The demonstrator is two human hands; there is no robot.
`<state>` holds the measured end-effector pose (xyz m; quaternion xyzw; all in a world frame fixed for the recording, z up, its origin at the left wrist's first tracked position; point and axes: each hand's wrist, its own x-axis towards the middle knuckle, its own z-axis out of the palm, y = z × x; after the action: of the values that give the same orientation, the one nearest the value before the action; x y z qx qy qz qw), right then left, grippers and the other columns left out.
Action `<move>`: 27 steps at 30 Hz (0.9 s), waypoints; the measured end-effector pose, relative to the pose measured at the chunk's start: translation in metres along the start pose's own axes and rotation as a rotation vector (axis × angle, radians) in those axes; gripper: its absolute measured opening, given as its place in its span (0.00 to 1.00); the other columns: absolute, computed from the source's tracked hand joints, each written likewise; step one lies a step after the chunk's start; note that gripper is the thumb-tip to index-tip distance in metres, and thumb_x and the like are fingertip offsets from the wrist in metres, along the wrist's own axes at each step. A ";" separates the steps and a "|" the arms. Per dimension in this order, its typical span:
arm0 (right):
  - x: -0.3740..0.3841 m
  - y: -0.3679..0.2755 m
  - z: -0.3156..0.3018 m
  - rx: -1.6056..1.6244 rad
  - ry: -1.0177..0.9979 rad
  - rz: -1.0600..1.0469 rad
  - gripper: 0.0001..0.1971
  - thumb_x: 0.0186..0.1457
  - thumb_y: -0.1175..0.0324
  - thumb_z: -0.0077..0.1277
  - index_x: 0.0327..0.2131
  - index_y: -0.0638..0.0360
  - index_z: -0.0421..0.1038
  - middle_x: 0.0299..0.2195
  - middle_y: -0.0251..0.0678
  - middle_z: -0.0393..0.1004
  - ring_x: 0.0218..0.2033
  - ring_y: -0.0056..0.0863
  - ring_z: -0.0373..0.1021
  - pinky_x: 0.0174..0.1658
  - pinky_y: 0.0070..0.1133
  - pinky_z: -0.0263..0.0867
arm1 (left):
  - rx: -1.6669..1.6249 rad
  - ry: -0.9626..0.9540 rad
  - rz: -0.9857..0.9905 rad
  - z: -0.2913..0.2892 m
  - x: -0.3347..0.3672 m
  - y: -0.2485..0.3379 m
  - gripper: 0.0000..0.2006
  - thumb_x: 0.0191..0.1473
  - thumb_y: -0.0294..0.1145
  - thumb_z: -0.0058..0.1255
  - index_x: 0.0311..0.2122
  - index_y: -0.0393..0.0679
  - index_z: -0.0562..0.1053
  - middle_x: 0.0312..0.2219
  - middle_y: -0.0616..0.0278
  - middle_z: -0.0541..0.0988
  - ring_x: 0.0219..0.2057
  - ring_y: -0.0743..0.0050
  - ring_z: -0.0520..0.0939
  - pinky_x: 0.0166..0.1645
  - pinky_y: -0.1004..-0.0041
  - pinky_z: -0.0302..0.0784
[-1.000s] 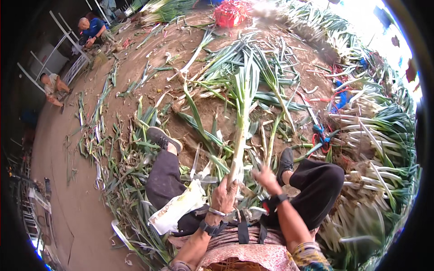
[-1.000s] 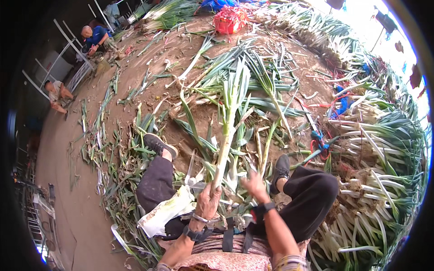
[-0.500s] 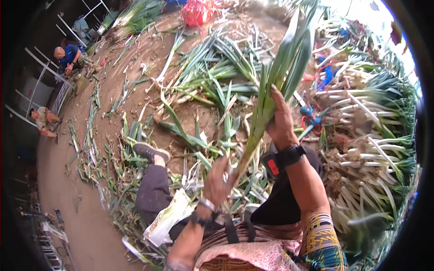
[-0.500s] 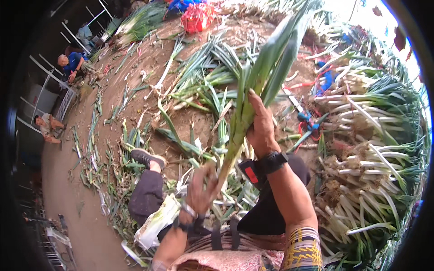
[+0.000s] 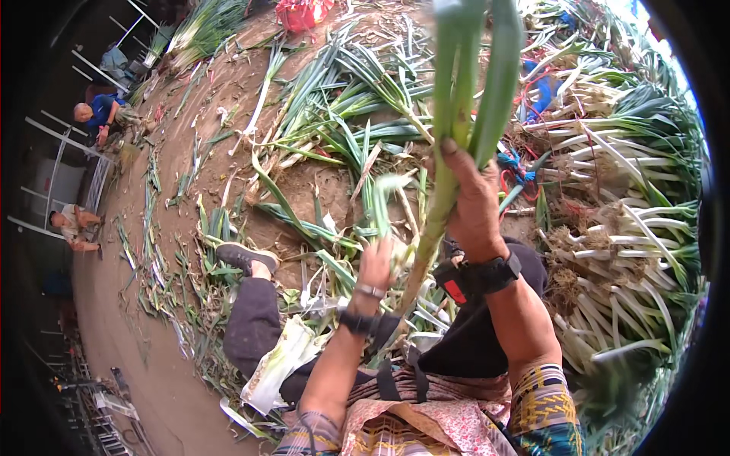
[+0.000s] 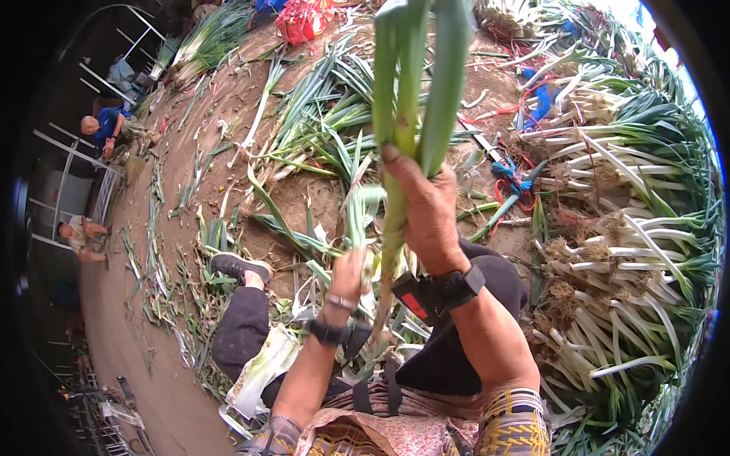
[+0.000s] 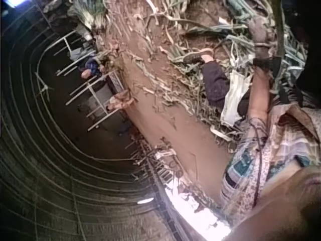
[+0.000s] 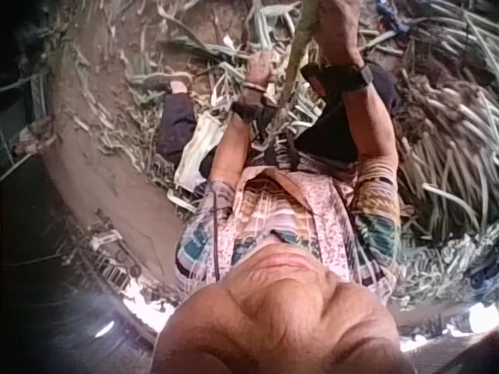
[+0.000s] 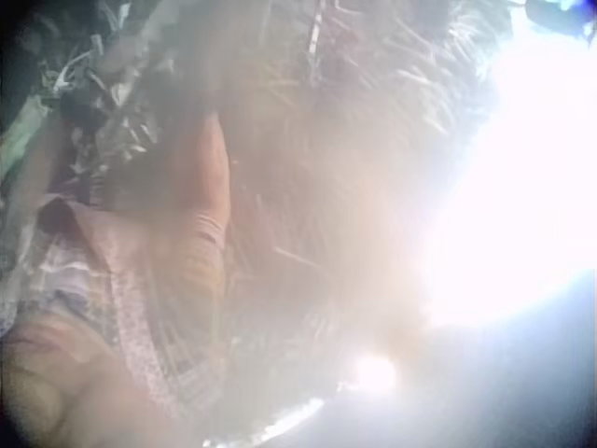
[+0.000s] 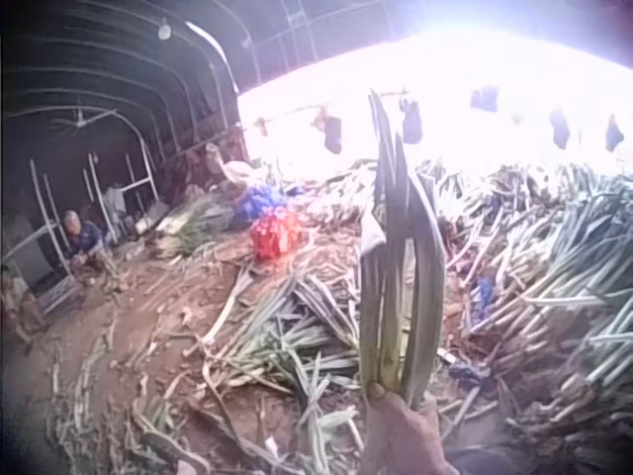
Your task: Peeling the outer skins from harvested leeks while sitting on a dirt floor.
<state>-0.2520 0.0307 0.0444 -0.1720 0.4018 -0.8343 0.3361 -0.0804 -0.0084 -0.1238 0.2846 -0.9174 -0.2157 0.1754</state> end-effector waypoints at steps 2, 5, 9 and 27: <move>0.004 -0.009 0.004 0.010 -0.001 -0.034 0.09 0.53 0.66 0.51 0.33 0.61 0.70 0.23 0.28 0.69 0.23 0.14 0.64 0.28 0.15 0.61 | 0.071 -0.321 -0.165 0.053 -0.096 -0.085 0.13 0.43 0.30 0.47 0.37 0.42 0.70 0.28 0.49 0.72 0.30 0.48 0.73 0.32 0.58 0.69; 0.013 -0.011 -0.011 0.079 0.060 -0.079 0.10 0.53 0.65 0.50 0.34 0.62 0.69 0.23 0.29 0.69 0.23 0.16 0.65 0.29 0.16 0.63 | 0.026 -0.645 -1.007 0.036 -0.151 -0.105 0.19 0.46 0.43 0.47 0.42 0.42 0.70 0.33 0.45 0.75 0.37 0.48 0.76 0.39 0.58 0.71; 0.012 -0.001 -0.013 0.080 -0.008 -0.014 0.10 0.55 0.66 0.47 0.36 0.63 0.67 0.24 0.32 0.69 0.24 0.19 0.66 0.35 0.21 0.69 | -0.106 -0.214 -0.582 -0.029 -0.074 -0.066 0.30 0.47 0.40 0.50 0.53 0.35 0.58 0.46 0.37 0.66 0.47 0.41 0.69 0.50 0.57 0.66; 0.011 0.025 0.003 -0.016 0.041 0.051 0.08 0.53 0.69 0.48 0.35 0.62 0.67 0.25 0.29 0.68 0.24 0.17 0.63 0.28 0.15 0.60 | -0.655 0.318 -0.195 -0.085 0.048 0.092 0.10 0.47 0.27 0.56 0.35 0.35 0.71 0.25 0.59 0.76 0.25 0.75 0.76 0.32 0.76 0.71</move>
<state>-0.2476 0.0106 0.0266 -0.1470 0.4194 -0.8257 0.3473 -0.1213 0.0062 0.0035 0.3294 -0.7299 -0.4663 0.3760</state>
